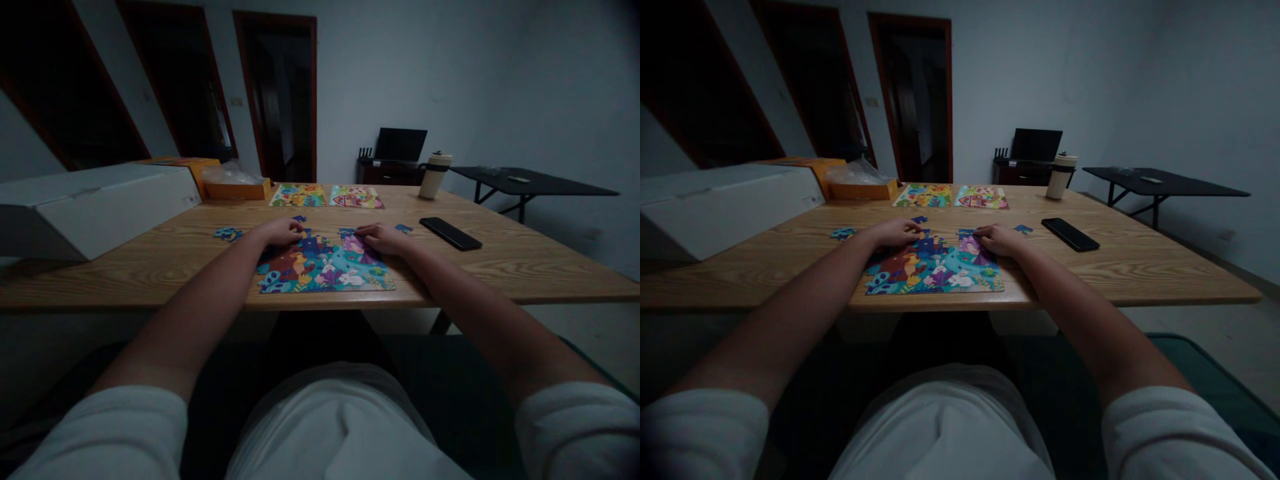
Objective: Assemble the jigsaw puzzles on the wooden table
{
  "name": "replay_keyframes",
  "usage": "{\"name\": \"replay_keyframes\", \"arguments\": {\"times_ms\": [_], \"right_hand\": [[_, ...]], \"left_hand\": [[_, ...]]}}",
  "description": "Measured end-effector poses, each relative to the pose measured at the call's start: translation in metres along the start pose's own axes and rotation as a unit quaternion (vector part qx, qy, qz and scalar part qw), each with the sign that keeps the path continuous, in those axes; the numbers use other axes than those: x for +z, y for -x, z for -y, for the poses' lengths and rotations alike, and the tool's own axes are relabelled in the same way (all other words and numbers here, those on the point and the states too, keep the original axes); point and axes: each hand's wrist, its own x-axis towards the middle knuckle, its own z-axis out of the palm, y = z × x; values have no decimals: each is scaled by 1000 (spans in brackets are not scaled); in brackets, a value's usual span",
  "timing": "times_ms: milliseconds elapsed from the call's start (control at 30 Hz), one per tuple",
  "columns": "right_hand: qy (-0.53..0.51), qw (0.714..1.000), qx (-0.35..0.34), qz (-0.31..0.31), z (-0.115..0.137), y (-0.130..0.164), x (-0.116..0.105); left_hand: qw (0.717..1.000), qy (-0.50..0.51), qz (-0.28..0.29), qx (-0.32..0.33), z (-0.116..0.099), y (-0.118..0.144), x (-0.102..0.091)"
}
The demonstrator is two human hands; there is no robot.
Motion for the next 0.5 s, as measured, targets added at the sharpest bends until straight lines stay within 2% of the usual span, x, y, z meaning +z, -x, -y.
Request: {"name": "replay_keyframes", "arguments": {"times_ms": [300,500], "right_hand": [[27,999,24,3,10,4,-2],[-36,998,36,22,5,10,-5]], "left_hand": [[1000,-3,-6,-13,-3,1,0],[1000,-3,-1,-14,-2,0,0]]}}
